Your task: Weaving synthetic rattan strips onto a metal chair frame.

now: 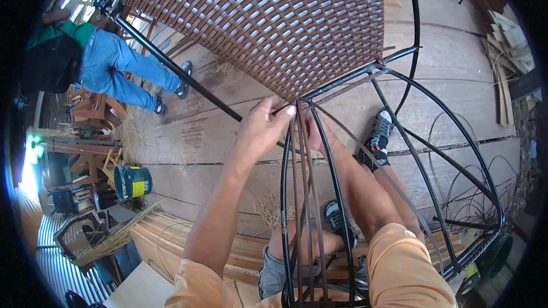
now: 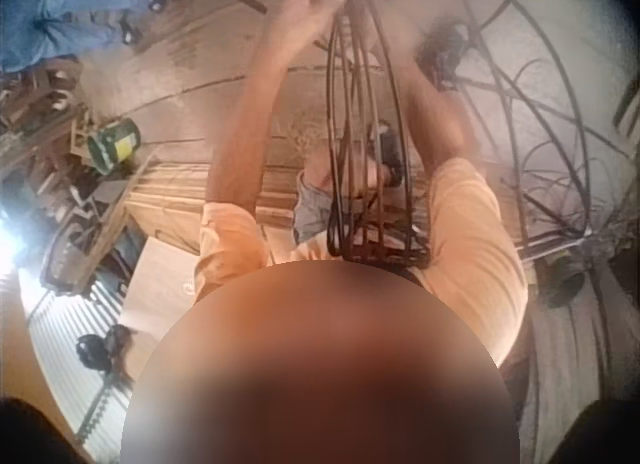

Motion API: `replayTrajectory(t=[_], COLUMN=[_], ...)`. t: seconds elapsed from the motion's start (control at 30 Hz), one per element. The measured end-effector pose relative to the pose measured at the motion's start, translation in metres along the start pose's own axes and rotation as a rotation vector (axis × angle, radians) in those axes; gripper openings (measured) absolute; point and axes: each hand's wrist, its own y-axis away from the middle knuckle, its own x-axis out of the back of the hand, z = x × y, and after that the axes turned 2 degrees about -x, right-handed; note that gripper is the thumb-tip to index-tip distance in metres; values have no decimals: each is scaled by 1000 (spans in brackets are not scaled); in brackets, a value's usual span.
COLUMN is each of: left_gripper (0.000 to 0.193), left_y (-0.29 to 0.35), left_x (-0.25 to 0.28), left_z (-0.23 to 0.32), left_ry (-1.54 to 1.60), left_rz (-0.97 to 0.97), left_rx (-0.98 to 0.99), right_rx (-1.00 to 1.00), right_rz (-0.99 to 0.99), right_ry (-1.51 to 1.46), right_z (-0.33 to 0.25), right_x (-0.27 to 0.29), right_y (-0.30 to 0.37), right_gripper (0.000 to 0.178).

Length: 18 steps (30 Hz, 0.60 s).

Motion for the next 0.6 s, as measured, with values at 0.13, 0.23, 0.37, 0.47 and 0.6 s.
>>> replayTrajectory(t=[0.13,0.23,0.37,0.47,0.6], left_gripper=[38,41,53,63,75], left_y=[-24,-34,-43,-47,-48], left_x=[-6,-7,0,-10,-2], left_z=[-12,-21,-26,-28,-26], left_ry=[-61,98,141,235,254], left_rz=[-122,-237,-330,-294,-297], left_rx=[-11,101,139,99,86], right_rx=[130,264,400,525,458], right_rz=[46,99,181,221,432], right_ry=[171,332,530,695,1065], right_z=[2,5,6,4,0], right_x=[1,9,0,10,17], right_y=[1,-2,-6,-2,5], right_gripper=[32,32,31,31,24])
